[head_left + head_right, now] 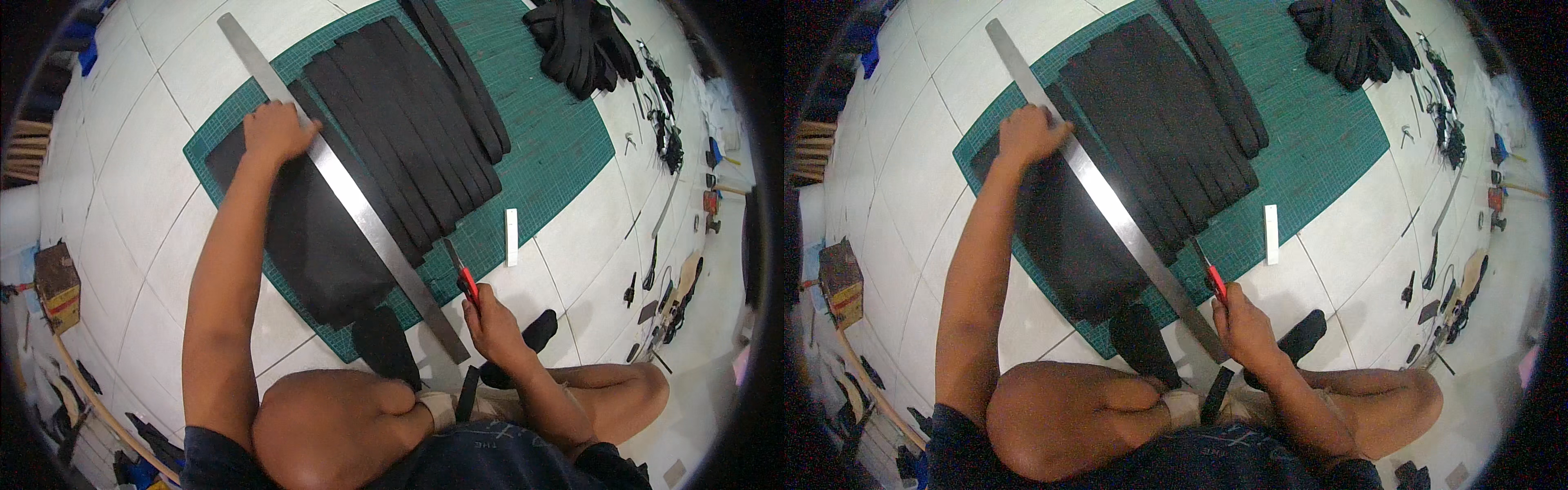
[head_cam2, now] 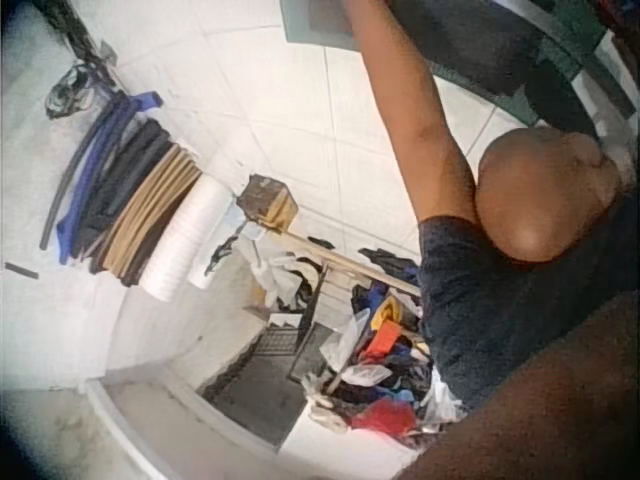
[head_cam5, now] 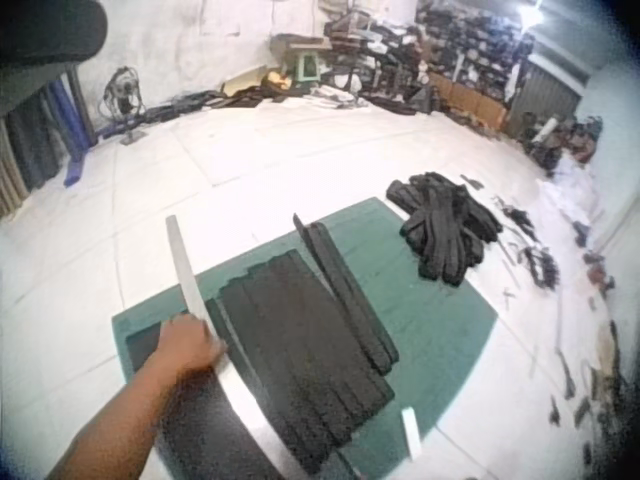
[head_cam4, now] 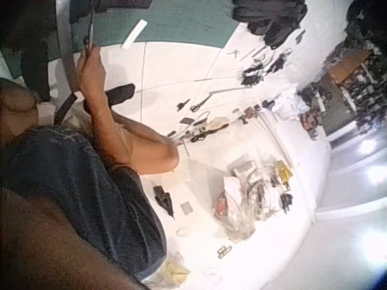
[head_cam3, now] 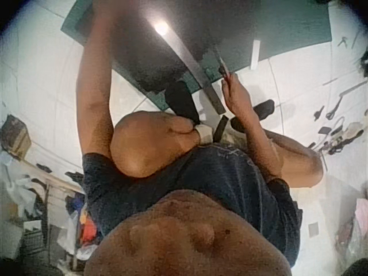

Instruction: The person cuts a large piece of black fabric into multiple strips using a utility knife and a long metal ruler on a green cutting mat.

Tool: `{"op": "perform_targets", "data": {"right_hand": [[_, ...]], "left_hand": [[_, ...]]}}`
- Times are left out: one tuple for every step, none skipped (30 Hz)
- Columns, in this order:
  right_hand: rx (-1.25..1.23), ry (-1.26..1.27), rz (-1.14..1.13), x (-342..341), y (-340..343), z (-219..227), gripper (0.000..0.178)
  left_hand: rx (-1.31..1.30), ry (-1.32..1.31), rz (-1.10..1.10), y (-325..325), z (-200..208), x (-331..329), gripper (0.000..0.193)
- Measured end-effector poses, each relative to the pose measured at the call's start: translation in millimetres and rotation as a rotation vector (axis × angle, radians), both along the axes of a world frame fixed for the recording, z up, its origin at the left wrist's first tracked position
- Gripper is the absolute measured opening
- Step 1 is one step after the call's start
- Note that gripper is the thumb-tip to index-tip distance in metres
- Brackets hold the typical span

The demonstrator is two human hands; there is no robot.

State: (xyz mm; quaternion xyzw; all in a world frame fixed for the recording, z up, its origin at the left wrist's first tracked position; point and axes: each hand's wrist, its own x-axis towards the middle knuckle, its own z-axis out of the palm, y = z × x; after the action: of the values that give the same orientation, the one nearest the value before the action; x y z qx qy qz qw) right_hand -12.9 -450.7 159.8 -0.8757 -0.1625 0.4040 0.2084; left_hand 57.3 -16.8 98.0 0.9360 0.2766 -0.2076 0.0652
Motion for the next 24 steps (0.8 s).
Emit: {"op": "perform_targets", "data": {"right_hand": [[-0.022, 0.041, -0.019, -0.5, -1.4, -4.9, 0.024], [-0.024, 0.06, -0.032, -2.5, -1.2, -9.6, 0.024], [-0.025, 0.066, -0.034, -4.2, -3.9, -14.4, 0.024], [-0.005, 0.065, -0.047, -6.1, -10.0, -20.4, 0.024], [0.015, 0.063, -0.059, -6.4, -14.2, -24.0, 0.024], [0.008, 0.076, -0.068, -6.6, -15.2, -27.1, 0.024], [0.003, 0.083, -0.109, -6.4, -15.6, -29.5, 0.024], [-0.002, 0.089, -0.151, -6.6, -16.2, -32.2, 0.024], [-0.012, 0.1, -0.162, -7.6, -19.1, -36.9, 0.024], [0.003, 0.101, -0.216, -9.5, -24.8, -43.9, 0.024], [0.017, 0.102, -0.271, -10.3, -29.7, -49.1, 0.025], [0.016, 0.087, -0.256, -10.1, -30.5, -51.2, 0.024], [0.009, 0.102, -0.264, -10.0, -33.3, -54.3, 0.024], [0.01, 0.106, -0.298, -10.9, -35.8, -58.1, 0.024], [0.012, 0.104, -0.333, -11.2, -38.0, -59.5, 0.023], [0.0, 0.102, -0.342, -11.5, -39.0, -60.6, 0.024], [-0.002, 0.111, -0.354, -12.4, -37.7, -58.0, 0.024], [0.016, 0.111, -0.4, -11.5, -35.2, -54.1, 0.024], [0.036, 0.109, -0.446, -11.9, -33.5, -51.4, 0.025], [0.071, 0.036, -0.431, -15.1, -38.3, -57.6, 0.026], [0.062, 0.028, -0.457, -14.7, -38.8, -55.6, 0.026], [0.061, 0.023, -0.557, -10.9, -39.3, -54.6, 0.027], [0.065, 0.018, -0.654, -7.3, -39.5, -56.1, 0.029], [0.108, -0.014, -0.713, -4.2, -45.9, -62.8, 0.028]], "left_hand": [[0.005, 0.009, 0.001, 11.1, -7.0, 5.7, 0.066], [0.073, -0.123, 0.032, 27.3, -13.6, 12.6, 0.058], [0.135, -0.256, 0.058, 39.6, -21.7, 19.2, 0.049], [0.123, -0.25, 0.048, 41.5, -27.2, 28.4, 0.049], [0.173, -0.208, -0.009, 44.5, -31.5, 37.7, 0.043], [0.226, -0.158, -0.065, 48.9, -36.1, 41.7, 0.038], [0.218, -0.146, -0.073, 53.8, -40.1, 43.1, 0.038], [0.179, -0.165, -0.071, 59.7, -43.3, 43.9, 0.036], [0.136, -0.186, -0.07, 64.9, -47.3, 46.9, 0.033], [0.11, -0.17, -0.068, 69.3, -48.4, 45.4, 0.032], [0.103, -0.154, -0.077, 76.6, -56.9, 44.9, 0.032], [-0.081, -0.319, 0.034, 92.8, -64.2, 39.5, 0.031], [-0.273, -0.485, 0.144, 98.4, -69.3, 39.2, 0.031], [-0.228, -0.542, 0.123, 103.7, -74.6, 37.4, 0.031], [-0.233, -0.53, 0.116, 104.6, -76.2, 40.7, 0.031], [-0.307, -0.5, 0.135, 105.1, -77.5, 44.4, 0.033], [-0.379, -0.469, 0.152, 105.3, -78.0, 47.9, 0.034], [-0.381, -0.462, 0.141, 105.4, -79.4, 49.1, 0.034], [-0.241, -0.634, 0.091, 103.9, -79.5, 46.0, 0.037], [-0.1, -0.806, 0.038, 103.2, -76.7, 41.7, 0.039], [-0.245, -0.902, 0.139, 90.9, -66.3, 39.9, 0.043], [-0.397, -0.992, 0.239, 76.8, -49.4, 35.4, 0.047], [-0.718, -1.007, 0.353, 75.2, -31.0, 24.9, 0.051], [-1.457, -1.15, 0.294, 47.8, -11.4, 11.5, 0.046]]}}
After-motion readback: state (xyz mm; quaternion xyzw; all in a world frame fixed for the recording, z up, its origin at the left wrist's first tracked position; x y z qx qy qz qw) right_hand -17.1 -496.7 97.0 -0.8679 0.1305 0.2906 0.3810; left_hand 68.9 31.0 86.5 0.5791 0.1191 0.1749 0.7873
